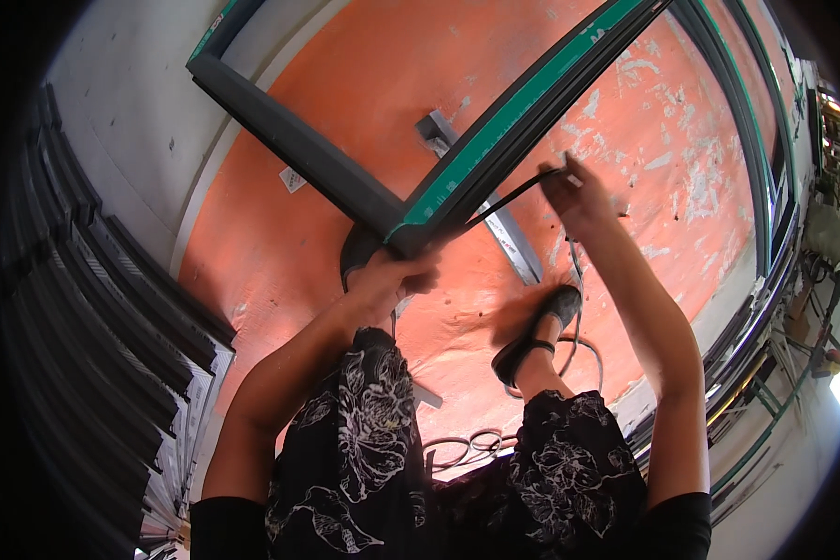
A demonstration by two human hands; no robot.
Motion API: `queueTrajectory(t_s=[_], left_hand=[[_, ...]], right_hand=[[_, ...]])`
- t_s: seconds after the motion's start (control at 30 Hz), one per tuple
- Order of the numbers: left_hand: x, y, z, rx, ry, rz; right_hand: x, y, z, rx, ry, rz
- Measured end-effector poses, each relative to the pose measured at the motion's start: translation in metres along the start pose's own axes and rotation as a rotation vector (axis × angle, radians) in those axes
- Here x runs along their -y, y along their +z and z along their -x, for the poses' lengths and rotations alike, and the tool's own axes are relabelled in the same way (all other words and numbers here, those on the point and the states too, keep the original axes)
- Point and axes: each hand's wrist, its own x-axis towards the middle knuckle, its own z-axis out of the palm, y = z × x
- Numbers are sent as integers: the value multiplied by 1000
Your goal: The person assembles a metal frame by inserting a black rubber seal into the inner groove of a green and black frame piece using their hands and a pair of pliers. They move around the frame, pressing the seal into place and trimming the excess with pliers.
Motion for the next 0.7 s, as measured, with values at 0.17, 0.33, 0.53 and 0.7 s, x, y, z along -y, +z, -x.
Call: queueTrajectory(t_s=[0.17, 0.33, 0.53, 0.7], left_hand=[[-5, 8, 1, -42, -16, -32], [-9, 15, 3, -45, -39, -27], [-7, 11, 3, -53, -45, -57], [-1, 11, 2, -99, -3, -66]], right_hand=[[138, 29, 18, 181, -570, 199], [228, 130, 142, 382, -1448, 618], [220, 71, 37, -4, -1117, 868], [68, 13, 55, 27, -574, 1046]])
